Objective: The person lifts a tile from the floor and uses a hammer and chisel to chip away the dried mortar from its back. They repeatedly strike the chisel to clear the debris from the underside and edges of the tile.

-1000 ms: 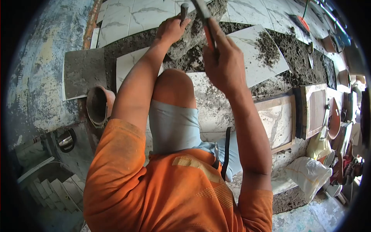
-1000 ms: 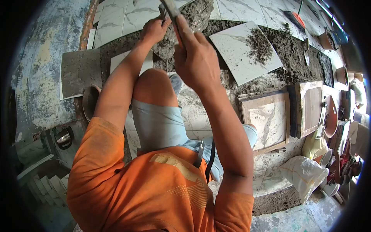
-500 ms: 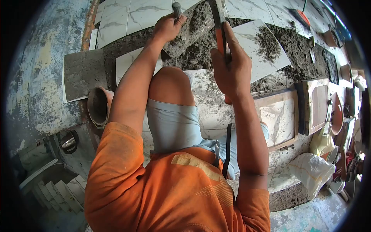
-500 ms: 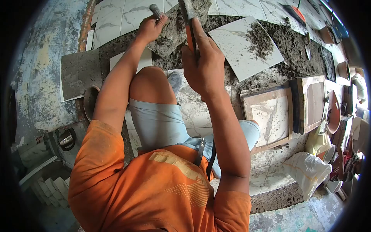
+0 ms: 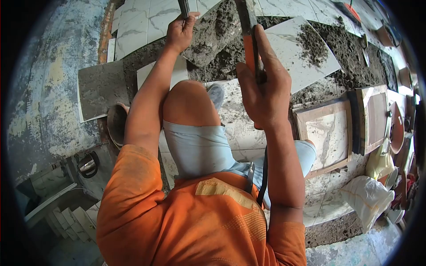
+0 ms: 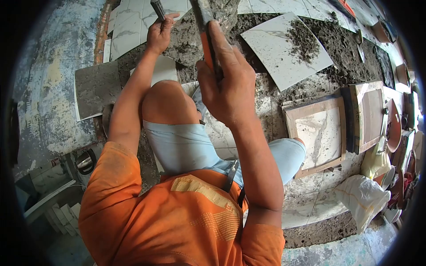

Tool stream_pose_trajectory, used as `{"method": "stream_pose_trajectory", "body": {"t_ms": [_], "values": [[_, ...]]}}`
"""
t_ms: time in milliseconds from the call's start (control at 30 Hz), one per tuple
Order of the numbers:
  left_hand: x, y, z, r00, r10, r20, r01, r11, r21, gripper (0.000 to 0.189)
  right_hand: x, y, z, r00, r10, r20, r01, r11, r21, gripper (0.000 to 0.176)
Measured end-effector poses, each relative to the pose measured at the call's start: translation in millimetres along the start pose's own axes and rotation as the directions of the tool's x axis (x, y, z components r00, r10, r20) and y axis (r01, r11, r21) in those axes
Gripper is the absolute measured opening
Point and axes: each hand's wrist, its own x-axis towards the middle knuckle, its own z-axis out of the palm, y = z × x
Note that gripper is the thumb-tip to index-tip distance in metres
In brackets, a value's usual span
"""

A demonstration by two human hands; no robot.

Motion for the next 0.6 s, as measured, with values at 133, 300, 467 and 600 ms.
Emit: {"method": "stream_pose_trajectory", "body": {"t_ms": [133,300,467,600], "values": [[2.4,-5.0,-3.3,0.99,0.124,-0.068,-0.124,0.992,0.008,0.039,4.4,-7.0,-4.5,0.993,-0.114,0.027,0.116,0.992,-0.048,0.066],[3.8,2.9,-5.6,0.982,0.182,-0.052,-0.177,0.981,0.085,0.034,5.9,-11.9,-3.5,0.991,-0.133,0.033,0.133,0.991,-0.004,0.071],[3.3,5.9,-2.1,0.971,0.217,-0.102,-0.214,0.976,0.038,0.033,5.1,-9.8,0.6,0.98,-0.048,0.193,0.077,0.986,-0.146,0.065],[0.3,7.0,-5.4,0.985,0.162,-0.062,-0.158,0.985,0.067,0.032,2.0,2.2,5.1,0.982,-0.065,0.177,0.091,0.986,-0.142,0.064]]}}
